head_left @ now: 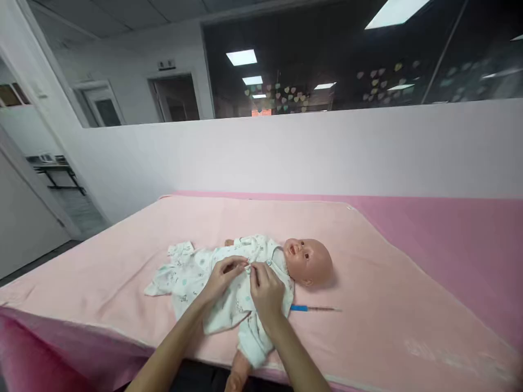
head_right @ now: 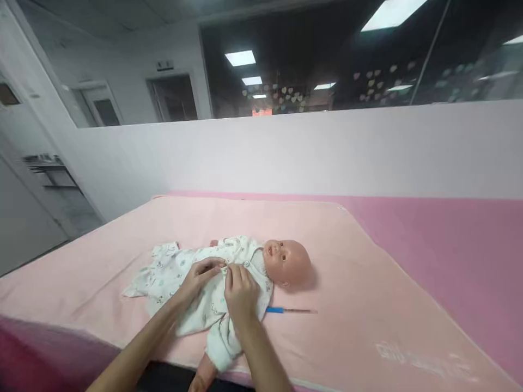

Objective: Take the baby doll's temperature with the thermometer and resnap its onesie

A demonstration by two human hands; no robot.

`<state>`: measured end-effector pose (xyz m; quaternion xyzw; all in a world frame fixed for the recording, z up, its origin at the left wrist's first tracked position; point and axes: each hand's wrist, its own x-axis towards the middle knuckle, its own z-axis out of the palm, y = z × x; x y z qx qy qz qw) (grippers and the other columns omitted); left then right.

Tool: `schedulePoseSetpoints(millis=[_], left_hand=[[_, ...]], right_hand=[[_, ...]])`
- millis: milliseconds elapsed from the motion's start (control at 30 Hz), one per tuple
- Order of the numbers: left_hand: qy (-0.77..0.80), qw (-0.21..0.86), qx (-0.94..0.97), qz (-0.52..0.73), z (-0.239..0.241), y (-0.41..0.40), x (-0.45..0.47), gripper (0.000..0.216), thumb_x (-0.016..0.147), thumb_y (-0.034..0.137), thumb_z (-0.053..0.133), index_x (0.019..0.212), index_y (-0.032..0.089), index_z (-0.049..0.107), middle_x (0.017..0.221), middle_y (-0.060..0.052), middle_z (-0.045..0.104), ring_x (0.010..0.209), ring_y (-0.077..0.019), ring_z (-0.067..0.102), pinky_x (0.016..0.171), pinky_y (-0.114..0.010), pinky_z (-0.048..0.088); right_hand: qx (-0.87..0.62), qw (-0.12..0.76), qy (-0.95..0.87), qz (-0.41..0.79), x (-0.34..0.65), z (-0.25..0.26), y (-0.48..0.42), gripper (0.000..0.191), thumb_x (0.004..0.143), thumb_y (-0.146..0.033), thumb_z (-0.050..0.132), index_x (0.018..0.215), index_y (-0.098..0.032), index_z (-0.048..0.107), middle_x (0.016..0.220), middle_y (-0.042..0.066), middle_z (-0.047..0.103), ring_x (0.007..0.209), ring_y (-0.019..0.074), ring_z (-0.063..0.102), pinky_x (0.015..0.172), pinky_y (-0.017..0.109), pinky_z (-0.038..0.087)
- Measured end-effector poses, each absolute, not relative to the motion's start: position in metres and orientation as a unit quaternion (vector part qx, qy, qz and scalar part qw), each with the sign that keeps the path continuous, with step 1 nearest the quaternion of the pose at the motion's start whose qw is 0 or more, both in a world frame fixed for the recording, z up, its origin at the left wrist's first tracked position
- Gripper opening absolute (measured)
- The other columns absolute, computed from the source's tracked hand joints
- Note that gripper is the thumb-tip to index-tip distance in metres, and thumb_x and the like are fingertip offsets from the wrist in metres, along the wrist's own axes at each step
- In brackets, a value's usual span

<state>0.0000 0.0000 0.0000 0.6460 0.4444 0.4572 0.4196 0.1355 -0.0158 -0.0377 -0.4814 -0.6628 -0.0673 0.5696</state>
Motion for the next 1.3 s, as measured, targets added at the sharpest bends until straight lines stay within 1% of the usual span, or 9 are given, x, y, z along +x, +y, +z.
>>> schedulePoseSetpoints(millis=[133, 233, 367, 567, 767, 933, 1067, 1167, 1300], left_hand=[[0.438, 0.407, 0.665, 0.449, 0.003, -0.005, -0.001, 0.016, 0.074, 0.026, 0.059, 0.084, 0.016, 0.067, 0.090, -0.005, 0.065, 0.087, -0.0186, 0.057, 0.080, -0.028, 0.043], [0.442, 0.376, 0.672, 0.460, 0.002, -0.005, 0.002, 0.015, 0.075, 0.026, 0.058, 0.081, 0.017, 0.068, 0.087, -0.005, 0.065, 0.087, -0.0190, 0.058, 0.081, -0.030, 0.044], [0.453, 0.337, 0.687, 0.457, 0.001, -0.005, 0.007, 0.016, 0.075, 0.029, 0.059, 0.081, 0.017, 0.068, 0.087, -0.006, 0.065, 0.085, -0.0186, 0.058, 0.079, -0.030, 0.046], [0.457, 0.271, 0.724, 0.440, 0.001, -0.012, 0.008, 0.014, 0.075, 0.026, 0.060, 0.085, 0.021, 0.068, 0.095, -0.005, 0.064, 0.093, -0.0185, 0.057, 0.086, -0.033, 0.045], [0.466, 0.300, 0.714, 0.428, 0.001, -0.021, -0.013, 0.023, 0.073, 0.026, 0.061, 0.095, 0.021, 0.066, 0.107, -0.006, 0.061, 0.103, -0.0196, 0.055, 0.091, -0.034, 0.045], [0.498, 0.271, 0.731, 0.379, -0.001, -0.033, -0.034, 0.021, 0.072, 0.029, 0.062, 0.092, 0.023, 0.067, 0.108, -0.006, 0.061, 0.101, -0.0217, 0.056, 0.084, -0.035, 0.050], [0.494, 0.256, 0.737, 0.384, -0.004, -0.035, -0.033, 0.019, 0.075, 0.026, 0.059, 0.092, 0.023, 0.067, 0.110, -0.006, 0.060, 0.102, -0.0211, 0.056, 0.086, -0.035, 0.049], [0.493, 0.243, 0.741, 0.385, -0.005, -0.034, -0.029, 0.018, 0.076, 0.022, 0.057, 0.092, 0.023, 0.067, 0.109, -0.006, 0.060, 0.102, -0.0204, 0.056, 0.089, -0.036, 0.046], [0.508, 0.215, 0.745, 0.375, -0.005, -0.037, -0.026, 0.023, 0.077, 0.018, 0.054, 0.095, 0.025, 0.066, 0.109, -0.004, 0.060, 0.103, -0.0197, 0.053, 0.093, -0.038, 0.043]], right_hand=[[-0.488, 0.569, -0.659, -0.063, 0.133, -0.038, -0.017, 0.017, 0.087, -0.018, 0.042, 0.083, -0.018, 0.059, 0.074, 0.001, 0.063, 0.069, 0.0121, 0.058, 0.062, 0.022, 0.038], [-0.490, 0.572, -0.656, -0.056, 0.134, -0.037, -0.018, 0.018, 0.087, -0.018, 0.042, 0.082, -0.018, 0.059, 0.074, 0.001, 0.064, 0.068, 0.0120, 0.058, 0.061, 0.022, 0.038], [-0.487, 0.568, -0.661, -0.049, 0.137, -0.035, -0.019, 0.019, 0.087, -0.017, 0.041, 0.082, -0.018, 0.060, 0.075, 0.002, 0.064, 0.070, 0.0118, 0.059, 0.064, 0.022, 0.039], [-0.488, 0.558, -0.670, -0.041, 0.138, -0.033, -0.019, 0.020, 0.086, -0.014, 0.043, 0.083, -0.019, 0.062, 0.078, 0.002, 0.065, 0.073, 0.0122, 0.060, 0.067, 0.022, 0.041], [-0.488, 0.579, -0.652, -0.032, 0.140, -0.036, -0.017, 0.018, 0.085, -0.014, 0.044, 0.085, -0.018, 0.062, 0.080, 0.002, 0.066, 0.074, 0.0118, 0.061, 0.069, 0.022, 0.045], [-0.491, 0.597, -0.629, -0.080, 0.133, -0.033, -0.019, 0.022, 0.085, -0.009, 0.041, 0.089, -0.016, 0.062, 0.085, 0.005, 0.067, 0.081, 0.0134, 0.062, 0.071, 0.022, 0.048], [-0.470, 0.556, -0.679, -0.090, 0.116, -0.026, -0.026, 0.029, 0.082, -0.007, 0.038, 0.094, -0.016, 0.063, 0.098, 0.008, 0.066, 0.084, 0.0145, 0.063, 0.067, 0.022, 0.050], [-0.457, 0.501, -0.734, -0.042, 0.108, -0.025, -0.030, 0.029, 0.080, -0.009, 0.038, 0.092, -0.017, 0.063, 0.094, 0.007, 0.066, 0.077, 0.0146, 0.064, 0.061, 0.022, 0.049], [-0.455, 0.492, -0.742, 0.024, 0.110, -0.029, -0.032, 0.028, 0.078, -0.008, 0.038, 0.089, -0.018, 0.063, 0.093, 0.005, 0.066, 0.078, 0.0140, 0.063, 0.066, 0.021, 0.049]])
